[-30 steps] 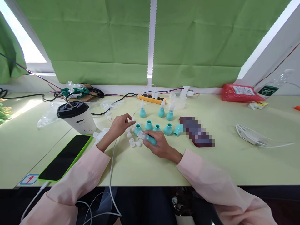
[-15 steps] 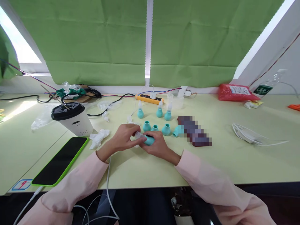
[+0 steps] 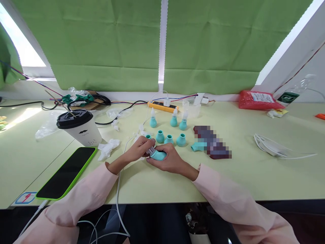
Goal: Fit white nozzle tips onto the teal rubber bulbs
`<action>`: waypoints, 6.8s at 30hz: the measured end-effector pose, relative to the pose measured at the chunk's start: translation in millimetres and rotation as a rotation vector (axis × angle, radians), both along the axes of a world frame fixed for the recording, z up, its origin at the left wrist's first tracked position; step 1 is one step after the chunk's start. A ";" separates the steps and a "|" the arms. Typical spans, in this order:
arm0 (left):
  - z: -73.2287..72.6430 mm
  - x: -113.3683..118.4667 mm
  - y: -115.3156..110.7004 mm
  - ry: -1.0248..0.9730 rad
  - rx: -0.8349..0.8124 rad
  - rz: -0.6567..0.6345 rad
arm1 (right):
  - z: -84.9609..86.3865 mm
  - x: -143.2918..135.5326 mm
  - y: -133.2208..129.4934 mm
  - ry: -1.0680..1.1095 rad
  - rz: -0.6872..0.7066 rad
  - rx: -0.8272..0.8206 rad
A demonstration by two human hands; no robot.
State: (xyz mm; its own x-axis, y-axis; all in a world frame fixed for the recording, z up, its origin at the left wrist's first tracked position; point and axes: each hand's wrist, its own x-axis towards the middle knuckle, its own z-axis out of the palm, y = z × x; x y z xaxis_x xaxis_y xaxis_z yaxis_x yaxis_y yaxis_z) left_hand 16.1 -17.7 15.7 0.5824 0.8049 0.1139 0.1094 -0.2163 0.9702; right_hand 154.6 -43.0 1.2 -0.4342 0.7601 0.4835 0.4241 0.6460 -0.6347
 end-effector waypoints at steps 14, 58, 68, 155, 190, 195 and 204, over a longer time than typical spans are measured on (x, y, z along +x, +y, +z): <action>11.4 -13.8 13.2 -0.318 -0.169 0.207 | -4.9 10.7 16.0 -0.208 -0.010 0.204; 9.1 -18.3 13.1 0.052 0.785 0.090 | 7.5 19.6 22.6 0.512 -0.039 -0.374; 0.8 -10.7 10.6 0.037 1.018 0.257 | 8.0 21.0 25.7 0.539 -0.034 -0.397; 57.1 3.3 36.4 -0.028 0.560 0.448 | 5.8 19.7 22.1 0.191 -0.309 0.348; 26.3 -14.0 16.9 0.378 0.469 0.530 | -2.7 15.0 20.4 0.166 -0.137 0.386; 13.7 -27.5 31.5 0.946 0.675 0.542 | -5.4 13.4 21.3 0.186 -0.238 0.248; 3.7 -25.6 31.9 0.896 0.665 0.447 | -8.1 9.9 20.5 0.126 -0.262 0.166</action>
